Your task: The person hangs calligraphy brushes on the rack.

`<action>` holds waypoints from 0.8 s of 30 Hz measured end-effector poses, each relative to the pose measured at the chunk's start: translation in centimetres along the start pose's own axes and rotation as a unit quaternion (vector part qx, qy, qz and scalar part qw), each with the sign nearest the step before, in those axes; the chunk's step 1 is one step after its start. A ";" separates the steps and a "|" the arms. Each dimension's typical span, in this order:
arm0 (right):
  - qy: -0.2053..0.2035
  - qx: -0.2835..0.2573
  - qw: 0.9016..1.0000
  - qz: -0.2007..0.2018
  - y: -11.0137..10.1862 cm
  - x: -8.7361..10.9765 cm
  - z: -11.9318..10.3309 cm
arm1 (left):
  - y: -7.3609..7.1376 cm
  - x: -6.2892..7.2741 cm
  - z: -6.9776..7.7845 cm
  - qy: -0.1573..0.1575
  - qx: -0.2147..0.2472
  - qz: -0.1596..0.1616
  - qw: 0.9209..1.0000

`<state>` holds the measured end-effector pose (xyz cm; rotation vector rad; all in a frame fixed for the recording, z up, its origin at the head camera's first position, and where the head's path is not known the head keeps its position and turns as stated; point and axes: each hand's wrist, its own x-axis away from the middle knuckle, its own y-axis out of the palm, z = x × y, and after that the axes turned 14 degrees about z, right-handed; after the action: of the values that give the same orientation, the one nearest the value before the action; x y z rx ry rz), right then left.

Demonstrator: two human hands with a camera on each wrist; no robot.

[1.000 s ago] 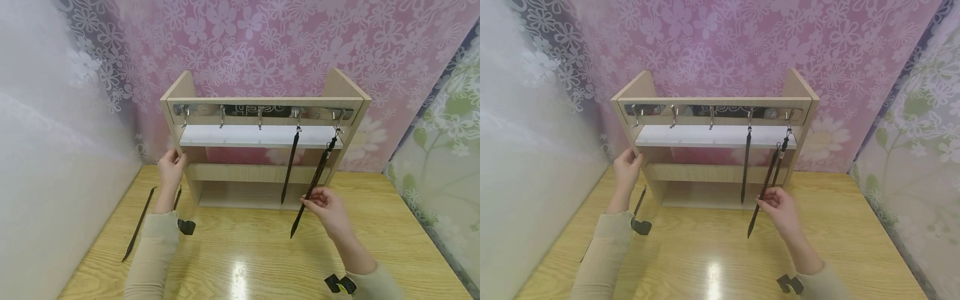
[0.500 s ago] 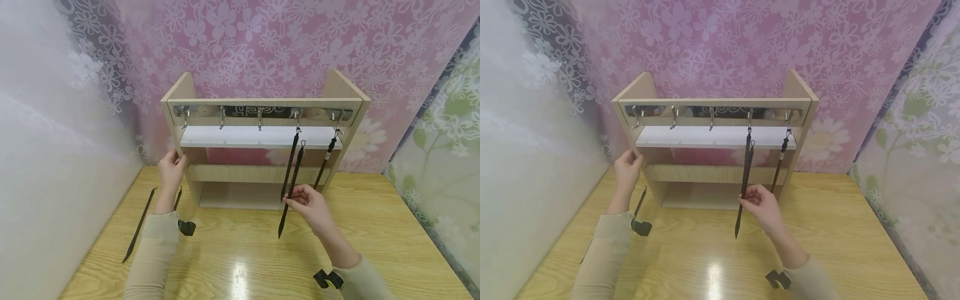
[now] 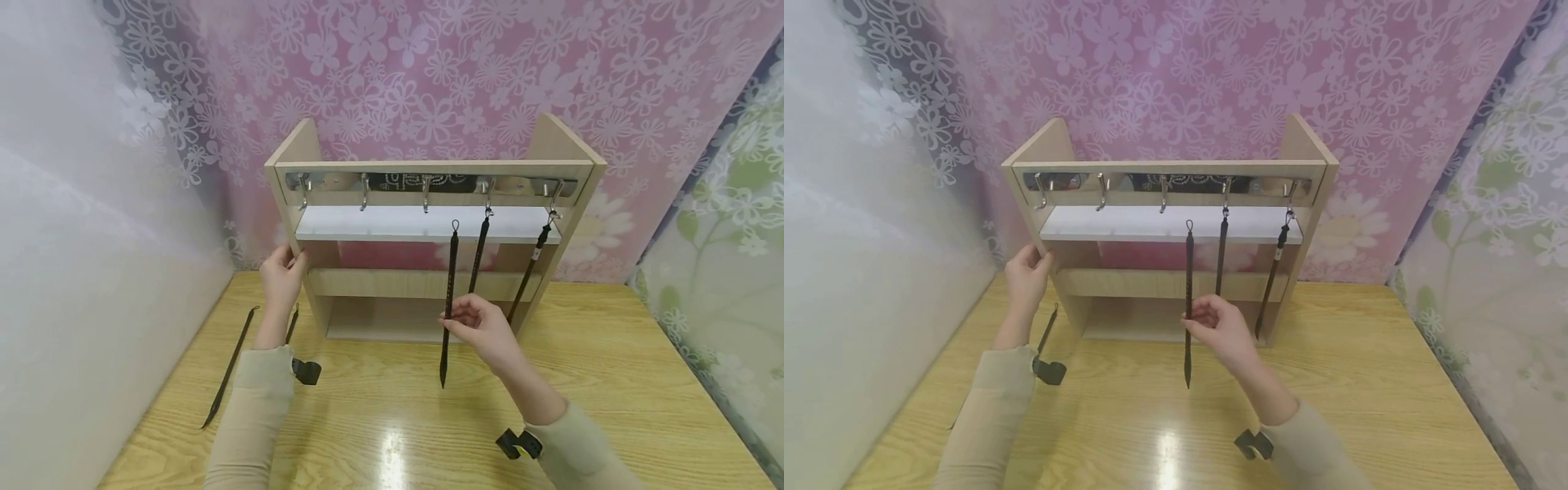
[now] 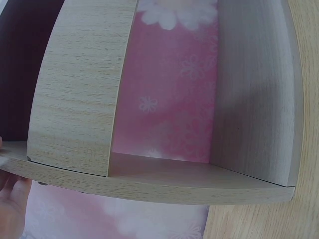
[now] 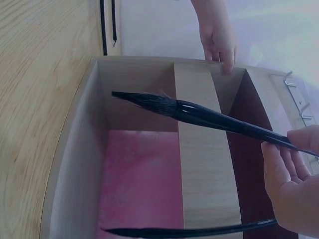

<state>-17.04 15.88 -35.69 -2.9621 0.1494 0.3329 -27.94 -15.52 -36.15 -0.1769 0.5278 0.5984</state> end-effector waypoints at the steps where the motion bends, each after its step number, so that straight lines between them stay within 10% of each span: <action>1: -0.003 0.000 1.000 -0.003 0.1 -0.1 0.0 | 0.0 0.0 0.0 -0.001 0.000 0.000 1.000; 24: -0.005 -0.087 0.996 -0.035 2.4 -0.4 -0.8 | 0.0 0.0 -0.1 0.000 0.004 -0.005 1.000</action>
<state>-17.58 13.45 -35.15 -3.1272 0.0158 0.3692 -27.98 -15.55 -36.28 -0.1721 0.5294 0.5868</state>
